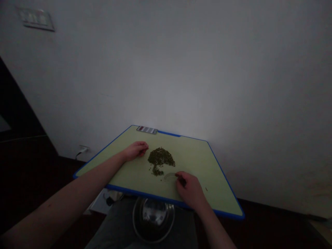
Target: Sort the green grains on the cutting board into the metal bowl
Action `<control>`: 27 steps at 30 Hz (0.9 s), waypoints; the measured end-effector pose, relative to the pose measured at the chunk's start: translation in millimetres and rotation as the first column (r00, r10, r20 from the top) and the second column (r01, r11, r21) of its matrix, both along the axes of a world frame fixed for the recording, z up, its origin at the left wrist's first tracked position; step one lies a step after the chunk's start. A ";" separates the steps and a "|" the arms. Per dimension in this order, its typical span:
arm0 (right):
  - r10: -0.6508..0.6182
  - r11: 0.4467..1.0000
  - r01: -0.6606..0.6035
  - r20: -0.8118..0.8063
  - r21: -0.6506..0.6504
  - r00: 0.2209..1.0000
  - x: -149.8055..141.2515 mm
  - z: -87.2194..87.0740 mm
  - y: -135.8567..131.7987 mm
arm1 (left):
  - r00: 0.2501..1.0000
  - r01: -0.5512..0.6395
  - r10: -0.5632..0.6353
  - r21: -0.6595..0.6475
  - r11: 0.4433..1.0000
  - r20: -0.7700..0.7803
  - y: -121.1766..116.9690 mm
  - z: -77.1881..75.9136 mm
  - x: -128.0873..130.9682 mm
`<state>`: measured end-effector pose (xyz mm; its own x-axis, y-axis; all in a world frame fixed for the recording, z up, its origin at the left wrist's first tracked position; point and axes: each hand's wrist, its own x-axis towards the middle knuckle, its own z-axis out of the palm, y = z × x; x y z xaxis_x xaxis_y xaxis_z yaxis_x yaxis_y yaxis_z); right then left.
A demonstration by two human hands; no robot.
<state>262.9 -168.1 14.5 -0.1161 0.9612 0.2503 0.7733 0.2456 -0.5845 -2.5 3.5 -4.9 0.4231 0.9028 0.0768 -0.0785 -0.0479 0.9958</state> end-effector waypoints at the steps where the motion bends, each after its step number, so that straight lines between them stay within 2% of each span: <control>1: 0.000 1.000 0.000 0.003 0.006 1.000 -1.4 0.3 1.4 | 1.000 -0.001 0.001 -0.003 1.000 0.000 -0.1 0.2 0.0; 7: 0.050 0.999 -0.050 -0.032 0.001 0.998 -8.0 -1.1 6.0 | 1.000 -0.016 0.016 -0.025 1.000 -0.007 -0.8 0.7 1.1; 23: 0.219 0.973 -0.224 -0.083 -0.057 0.972 -18.2 2.3 -2.1 | 1.000 -0.019 0.019 -0.025 1.000 -0.004 1.5 0.1 2.4; 27: 0.218 0.972 -0.225 -0.092 -0.074 0.972 -18.8 1.6 -3.3 | 1.000 -0.018 0.018 -0.026 1.000 0.002 1.5 0.3 3.1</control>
